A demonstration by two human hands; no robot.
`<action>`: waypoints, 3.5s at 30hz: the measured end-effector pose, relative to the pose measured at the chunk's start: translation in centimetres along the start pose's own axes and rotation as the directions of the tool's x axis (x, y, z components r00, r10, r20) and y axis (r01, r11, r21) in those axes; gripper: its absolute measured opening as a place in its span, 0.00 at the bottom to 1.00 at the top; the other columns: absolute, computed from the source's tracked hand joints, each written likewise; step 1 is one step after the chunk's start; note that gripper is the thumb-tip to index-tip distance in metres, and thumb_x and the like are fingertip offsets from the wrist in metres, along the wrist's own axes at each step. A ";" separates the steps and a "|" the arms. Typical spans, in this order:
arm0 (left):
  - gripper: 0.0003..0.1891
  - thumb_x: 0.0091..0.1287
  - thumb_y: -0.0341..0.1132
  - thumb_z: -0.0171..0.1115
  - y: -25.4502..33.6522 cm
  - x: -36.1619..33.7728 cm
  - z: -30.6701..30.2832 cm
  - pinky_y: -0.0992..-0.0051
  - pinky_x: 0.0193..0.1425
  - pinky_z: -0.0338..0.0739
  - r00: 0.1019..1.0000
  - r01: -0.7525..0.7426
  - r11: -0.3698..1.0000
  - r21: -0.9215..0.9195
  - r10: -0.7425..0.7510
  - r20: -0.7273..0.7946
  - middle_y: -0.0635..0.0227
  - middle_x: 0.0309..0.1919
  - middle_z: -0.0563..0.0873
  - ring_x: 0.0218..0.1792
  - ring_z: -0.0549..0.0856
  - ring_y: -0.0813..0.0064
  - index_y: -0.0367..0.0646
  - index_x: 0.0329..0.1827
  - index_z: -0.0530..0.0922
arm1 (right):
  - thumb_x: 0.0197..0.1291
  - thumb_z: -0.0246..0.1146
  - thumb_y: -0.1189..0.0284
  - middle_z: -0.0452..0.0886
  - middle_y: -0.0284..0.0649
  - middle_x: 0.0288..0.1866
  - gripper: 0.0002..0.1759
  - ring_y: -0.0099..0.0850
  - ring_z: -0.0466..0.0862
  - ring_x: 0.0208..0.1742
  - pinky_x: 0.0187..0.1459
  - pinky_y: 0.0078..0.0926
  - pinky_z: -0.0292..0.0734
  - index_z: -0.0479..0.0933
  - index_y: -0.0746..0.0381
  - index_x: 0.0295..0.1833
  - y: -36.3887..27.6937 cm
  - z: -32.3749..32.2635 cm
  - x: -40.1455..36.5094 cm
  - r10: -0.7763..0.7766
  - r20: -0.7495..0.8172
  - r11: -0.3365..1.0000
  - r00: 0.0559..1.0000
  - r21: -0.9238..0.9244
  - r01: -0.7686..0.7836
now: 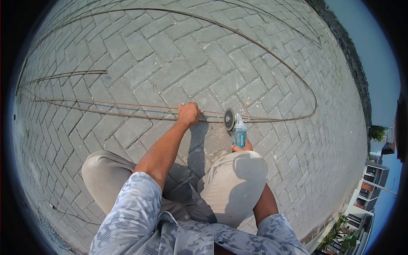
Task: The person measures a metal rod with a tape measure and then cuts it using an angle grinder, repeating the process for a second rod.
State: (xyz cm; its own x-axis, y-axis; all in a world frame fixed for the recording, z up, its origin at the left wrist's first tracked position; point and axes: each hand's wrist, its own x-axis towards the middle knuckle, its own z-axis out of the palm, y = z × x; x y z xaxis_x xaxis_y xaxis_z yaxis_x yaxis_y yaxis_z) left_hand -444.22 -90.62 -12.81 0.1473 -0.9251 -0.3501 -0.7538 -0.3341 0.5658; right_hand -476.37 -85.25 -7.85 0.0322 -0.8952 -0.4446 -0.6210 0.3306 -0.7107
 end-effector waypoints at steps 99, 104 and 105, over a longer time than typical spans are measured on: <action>0.14 0.72 0.41 0.60 4.8 7.9 -7.9 0.48 0.51 0.80 0.892 -0.420 0.905 0.071 0.426 -0.150 0.44 0.41 0.89 0.46 0.88 0.41 0.40 0.42 0.87 | 0.55 0.69 0.71 0.81 0.32 0.39 0.18 0.23 0.78 0.37 0.41 0.25 0.76 0.79 0.64 0.52 -12.0 -16.3 -15.6 0.259 -0.395 0.909 0.882 0.407 -0.084; 0.14 0.67 0.38 0.62 3.2 4.7 -2.0 0.57 0.65 0.79 0.797 -0.364 0.931 -0.011 0.317 0.514 0.41 0.50 0.88 0.57 0.86 0.45 0.40 0.47 0.89 | 0.55 0.71 0.70 0.82 0.34 0.40 0.21 0.25 0.80 0.38 0.43 0.26 0.78 0.79 0.65 0.53 -12.0 -17.9 -20.1 0.339 -0.505 0.893 0.794 0.437 -0.103; 0.14 0.67 0.39 0.63 3.5 4.7 -1.8 0.57 0.64 0.79 0.792 -0.386 0.922 -0.006 0.335 0.510 0.41 0.50 0.88 0.57 0.86 0.45 0.40 0.46 0.89 | 0.55 0.71 0.70 0.82 0.35 0.40 0.20 0.25 0.80 0.38 0.43 0.27 0.78 0.79 0.65 0.53 -12.4 -18.0 -20.9 0.355 -0.514 0.891 0.781 0.439 -0.116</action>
State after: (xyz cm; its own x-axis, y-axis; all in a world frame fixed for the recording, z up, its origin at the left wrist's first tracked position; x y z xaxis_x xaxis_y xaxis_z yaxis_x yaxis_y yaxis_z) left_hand -445.00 -96.50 -11.18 -0.4622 -0.7529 -0.4685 -0.7485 0.0479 0.6614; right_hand -483.44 -75.98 20.06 -0.5978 -0.7355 -0.3188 -0.2133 0.5293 -0.8211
